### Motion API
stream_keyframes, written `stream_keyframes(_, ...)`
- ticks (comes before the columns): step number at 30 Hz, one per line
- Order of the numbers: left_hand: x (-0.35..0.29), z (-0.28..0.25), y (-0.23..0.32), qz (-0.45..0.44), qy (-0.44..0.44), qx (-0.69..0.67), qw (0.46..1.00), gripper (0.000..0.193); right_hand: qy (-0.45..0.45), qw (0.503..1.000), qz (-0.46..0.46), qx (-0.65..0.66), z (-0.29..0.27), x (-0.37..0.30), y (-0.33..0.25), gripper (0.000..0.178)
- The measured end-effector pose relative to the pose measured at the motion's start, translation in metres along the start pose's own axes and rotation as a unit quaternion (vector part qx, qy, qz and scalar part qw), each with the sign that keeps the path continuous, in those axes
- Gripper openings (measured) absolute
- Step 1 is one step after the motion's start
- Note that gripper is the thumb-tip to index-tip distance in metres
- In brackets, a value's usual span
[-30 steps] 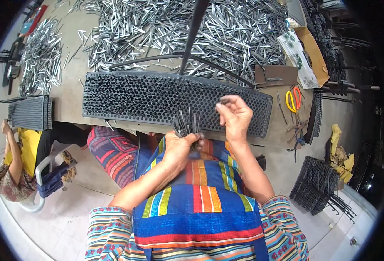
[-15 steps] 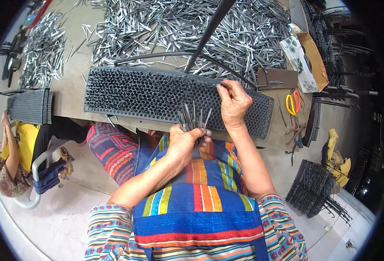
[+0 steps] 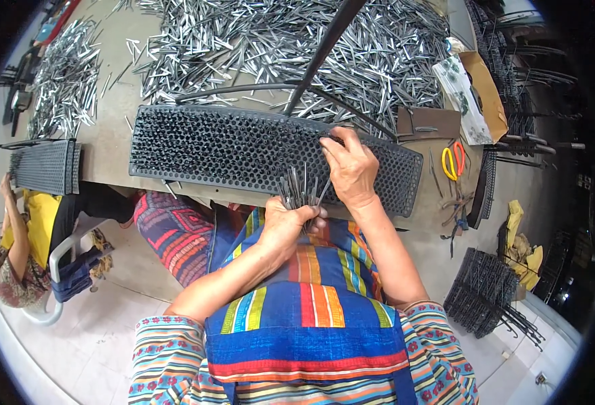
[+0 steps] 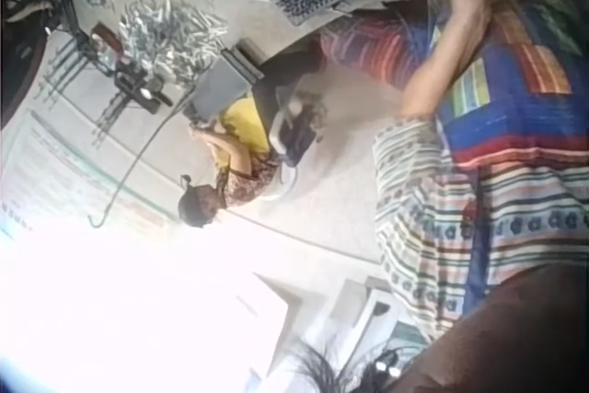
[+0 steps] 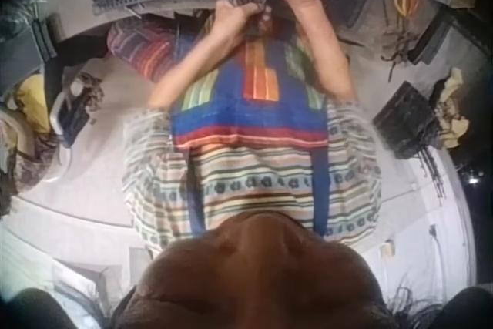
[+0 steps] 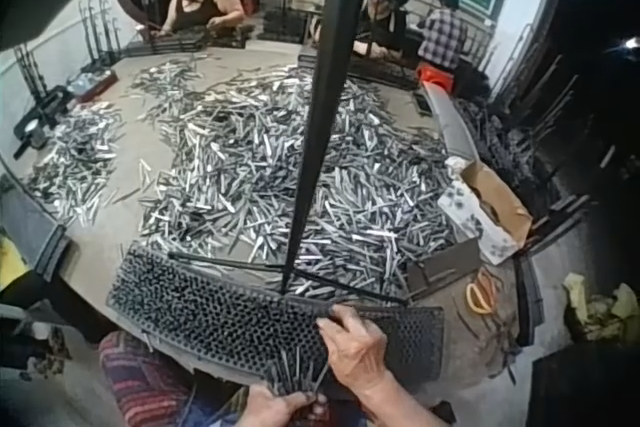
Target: Insert small metal spikes into a perforated mesh panel to assemble a component.
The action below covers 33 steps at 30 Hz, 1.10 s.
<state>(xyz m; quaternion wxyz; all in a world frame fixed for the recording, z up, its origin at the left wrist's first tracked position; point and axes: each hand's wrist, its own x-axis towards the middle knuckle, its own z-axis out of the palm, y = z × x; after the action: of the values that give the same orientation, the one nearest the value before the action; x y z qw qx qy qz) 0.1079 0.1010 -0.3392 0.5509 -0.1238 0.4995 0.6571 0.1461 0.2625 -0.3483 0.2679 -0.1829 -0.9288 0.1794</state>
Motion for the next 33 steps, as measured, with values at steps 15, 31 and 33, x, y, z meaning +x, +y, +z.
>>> stream_keyframes(15,-0.004,-0.004,0.000,-0.025,-0.046,0.089,0.995,0.011,0.049,0.800,0.329,0.500,-0.012,-0.013,0.006,0.010)
stream_keyframes(31,0.005,0.004,0.003,0.015,-0.002,0.017,1.000,0.007,0.081,0.976,0.109,0.171,0.006,0.002,0.014,0.009)
stream_keyframes(33,0.005,0.003,0.001,0.017,-0.003,0.021,1.000,0.007,0.079,0.982,0.094,0.141,0.009,-0.002,0.015,0.010)
